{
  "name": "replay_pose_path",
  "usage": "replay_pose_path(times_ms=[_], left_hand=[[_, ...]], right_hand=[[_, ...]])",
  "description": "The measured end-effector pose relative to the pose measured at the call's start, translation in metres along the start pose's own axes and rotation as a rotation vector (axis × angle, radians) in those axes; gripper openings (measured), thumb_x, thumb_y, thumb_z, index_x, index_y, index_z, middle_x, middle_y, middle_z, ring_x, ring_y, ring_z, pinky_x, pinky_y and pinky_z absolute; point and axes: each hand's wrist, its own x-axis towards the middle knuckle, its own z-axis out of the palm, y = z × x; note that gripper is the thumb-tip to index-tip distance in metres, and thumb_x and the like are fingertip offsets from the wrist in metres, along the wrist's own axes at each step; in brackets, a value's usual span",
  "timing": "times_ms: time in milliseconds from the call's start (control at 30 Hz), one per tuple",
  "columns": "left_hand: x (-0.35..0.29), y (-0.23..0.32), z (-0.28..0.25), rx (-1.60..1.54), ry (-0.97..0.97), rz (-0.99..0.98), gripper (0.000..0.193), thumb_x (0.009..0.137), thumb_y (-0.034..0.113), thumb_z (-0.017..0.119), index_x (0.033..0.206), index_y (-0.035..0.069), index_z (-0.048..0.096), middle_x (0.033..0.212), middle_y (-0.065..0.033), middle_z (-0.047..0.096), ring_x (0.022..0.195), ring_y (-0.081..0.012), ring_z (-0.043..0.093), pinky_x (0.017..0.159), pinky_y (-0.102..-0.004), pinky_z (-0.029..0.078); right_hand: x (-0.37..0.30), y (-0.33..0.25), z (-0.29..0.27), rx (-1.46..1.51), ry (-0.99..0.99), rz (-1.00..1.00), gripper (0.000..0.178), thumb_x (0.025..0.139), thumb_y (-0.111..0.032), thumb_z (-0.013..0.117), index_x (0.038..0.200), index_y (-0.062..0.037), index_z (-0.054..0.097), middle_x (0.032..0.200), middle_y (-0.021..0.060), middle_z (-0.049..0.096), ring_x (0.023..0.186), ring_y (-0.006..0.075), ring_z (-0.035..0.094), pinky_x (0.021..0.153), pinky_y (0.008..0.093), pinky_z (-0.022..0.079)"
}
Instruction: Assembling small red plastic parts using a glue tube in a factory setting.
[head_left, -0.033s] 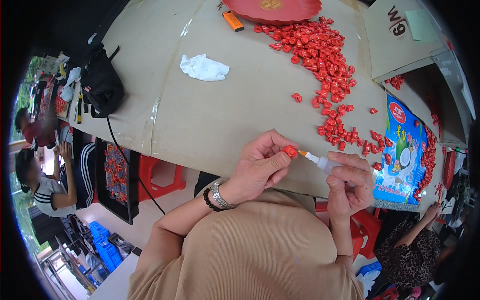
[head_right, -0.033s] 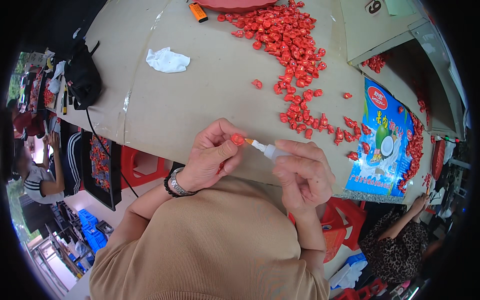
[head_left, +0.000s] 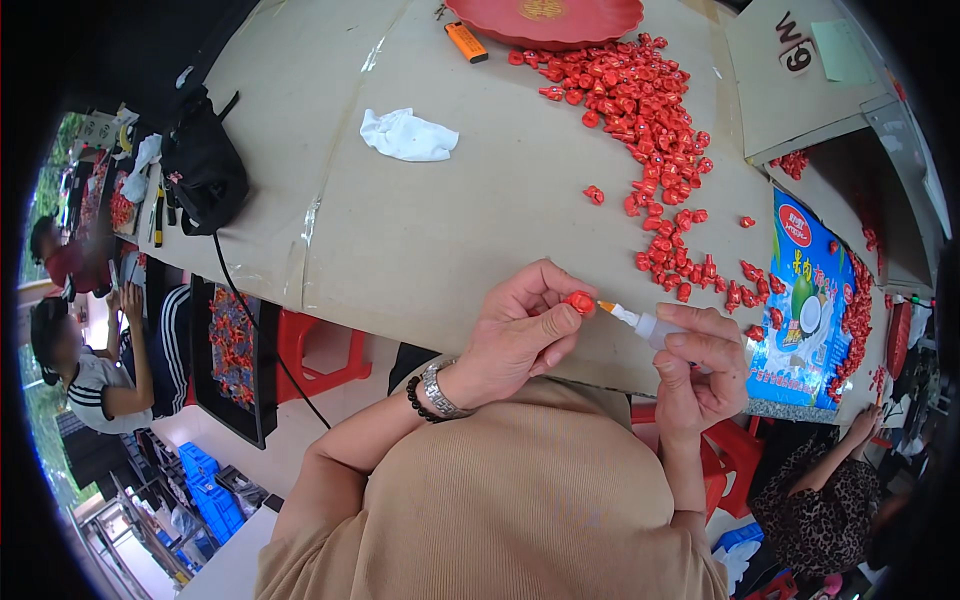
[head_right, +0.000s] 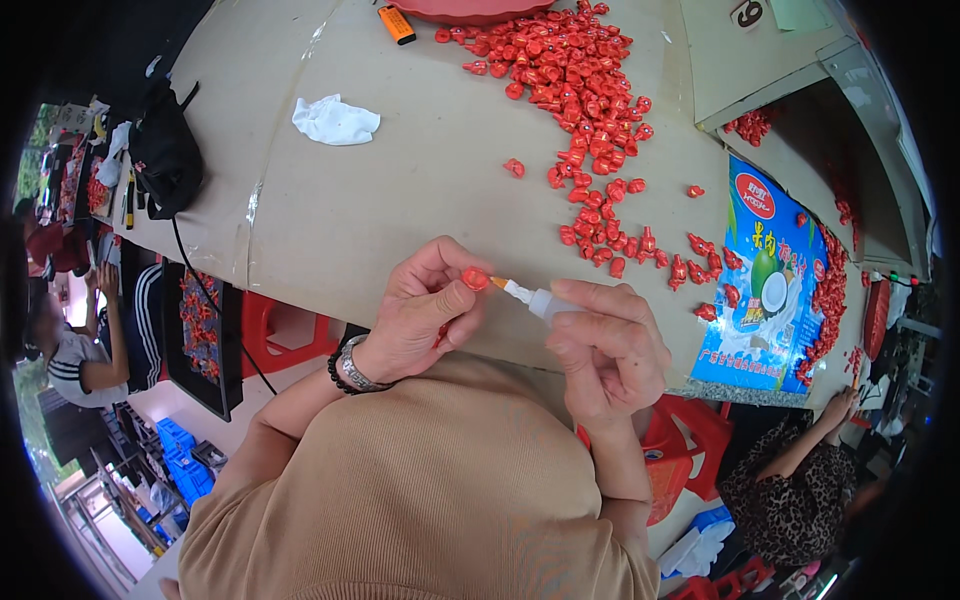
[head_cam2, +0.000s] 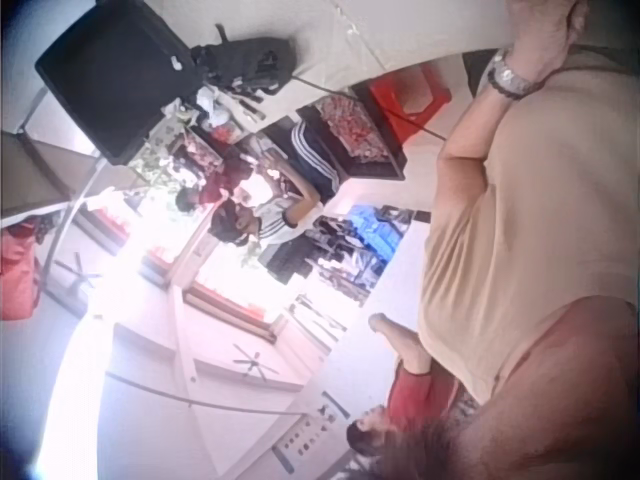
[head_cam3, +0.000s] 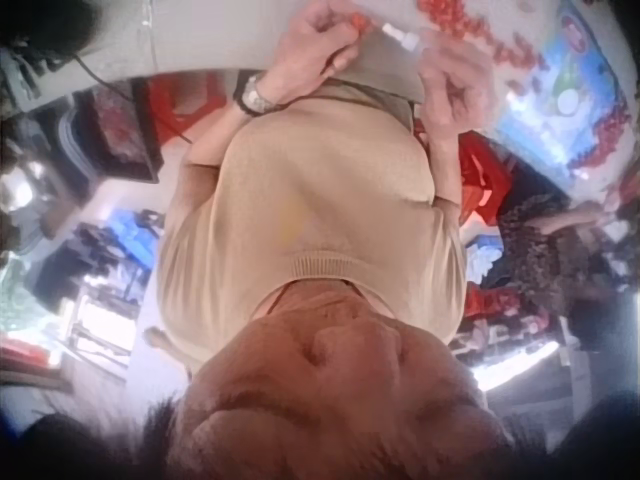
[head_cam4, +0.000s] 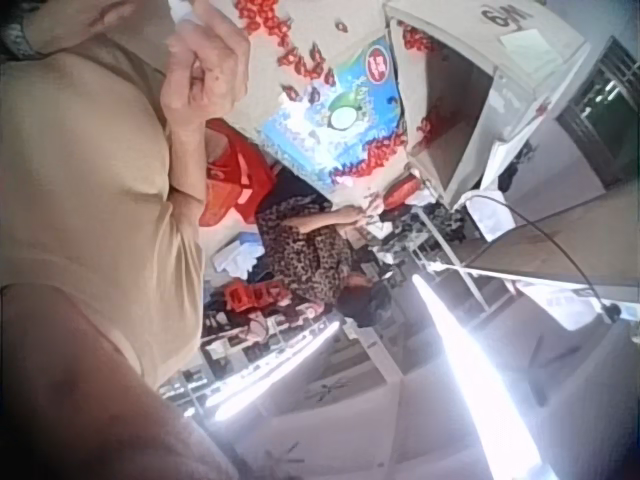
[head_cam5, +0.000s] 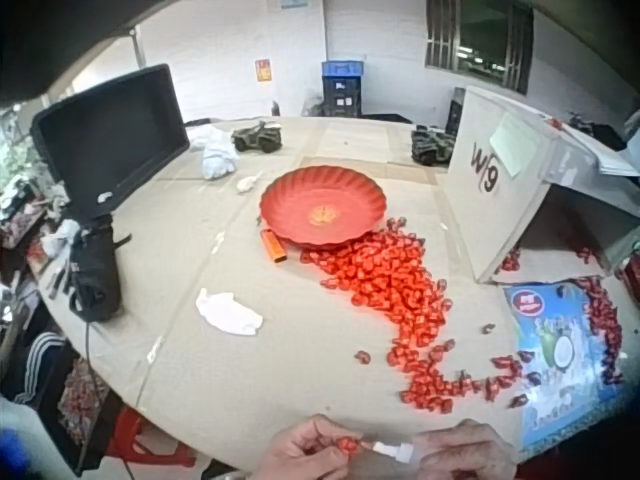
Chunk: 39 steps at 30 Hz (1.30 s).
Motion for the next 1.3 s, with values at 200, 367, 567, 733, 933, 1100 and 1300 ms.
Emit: replay_pose_path(times_ms=[200, 367, 567, 733, 933, 1100, 1300], left_hand=[[0.0002, -0.0008, -0.0007, -0.012, 0.021, 0.053, 0.012, 0.089, 0.007, 0.06, 0.098, 0.004, 0.052, 0.088, -0.0043, 0.059, 0.047, -0.0053, 0.041, 0.039, -0.0195, 0.029], [-0.0011, 0.0002, -0.0015, -0.008, 0.048, 0.026, 0.014, 0.088, 0.002, 0.061, 0.097, 0.004, 0.051, 0.093, -0.0056, 0.061, 0.048, -0.0048, 0.042, 0.039, -0.0194, 0.03], [-0.0022, -0.0019, -0.004, -0.013, 0.053, 0.041, 0.015, 0.087, 0.003, 0.062, 0.098, 0.005, 0.052, 0.095, -0.0061, 0.061, 0.049, -0.0042, 0.042, 0.039, -0.0192, 0.031], [-0.0026, -0.0009, -0.0043, 0.027, 0.074, 0.066, 0.02, 0.085, 0.004, 0.065, 0.099, 0.004, 0.051, 0.097, -0.0067, 0.061, 0.05, -0.0043, 0.044, 0.04, -0.0189, 0.032], [-0.0024, -0.0014, -0.005, 0.014, 0.083, 0.085, 0.022, 0.083, 0.003, 0.067, 0.098, 0.005, 0.051, 0.1, -0.0075, 0.06, 0.052, -0.0045, 0.045, 0.04, -0.0189, 0.032], [-0.0021, -0.0019, -0.0025, 0.048, 0.093, 0.11, 0.028, 0.082, 0.015, 0.072, 0.1, 0.005, 0.052, 0.082, -0.0007, 0.055, 0.052, -0.0015, 0.041, 0.04, -0.0161, 0.03], [-0.0035, -0.0005, -0.0049, -0.01, 0.071, 0.066, 0.022, 0.084, 0.005, 0.067, 0.099, 0.005, 0.051, 0.098, -0.0075, 0.061, 0.051, -0.0045, 0.044, 0.042, -0.0192, 0.033]], right_hand=[[-0.0005, 0.0002, -0.0032, 0.013, 0.026, 0.005, 0.014, 0.076, -0.002, 0.07, 0.084, -0.0007, 0.059, 0.096, 0.0203, 0.065, 0.069, 0.0191, 0.057, 0.062, 0.0294, 0.044], [-0.0004, 0.0004, -0.0023, 0.005, 0.009, 0.011, 0.014, 0.076, -0.003, 0.07, 0.085, -0.0004, 0.059, 0.096, 0.0202, 0.065, 0.07, 0.0193, 0.058, 0.062, 0.0294, 0.045], [-0.0016, 0.0013, -0.0015, -0.009, 0.006, 0.03, 0.015, 0.076, -0.004, 0.07, 0.085, -0.0003, 0.059, 0.095, 0.0199, 0.065, 0.071, 0.0201, 0.059, 0.063, 0.0293, 0.046], [-0.0019, -0.0007, -0.0038, 0.009, 0.023, 0.023, 0.015, 0.076, -0.005, 0.071, 0.084, -0.0006, 0.059, 0.095, 0.0197, 0.065, 0.075, 0.021, 0.061, 0.064, 0.0296, 0.046], [-0.0034, 0.0005, -0.004, 0.035, 0.033, 0.084, 0.016, 0.076, -0.006, 0.071, 0.084, -0.0014, 0.059, 0.094, 0.0192, 0.066, 0.079, 0.0214, 0.062, 0.068, 0.0304, 0.048], [-0.0044, 0.0017, -0.0028, 0.043, 0.031, 0.08, 0.016, 0.077, -0.007, 0.071, 0.084, -0.0016, 0.059, 0.093, 0.0191, 0.066, 0.081, 0.0213, 0.063, 0.07, 0.0302, 0.048], [-0.0062, 0.0055, -0.0011, 0.103, 0.061, 0.118, 0.017, 0.079, -0.01, 0.07, 0.086, -0.0016, 0.058, 0.095, 0.0185, 0.065, 0.084, 0.0202, 0.062, 0.073, 0.0296, 0.047]])
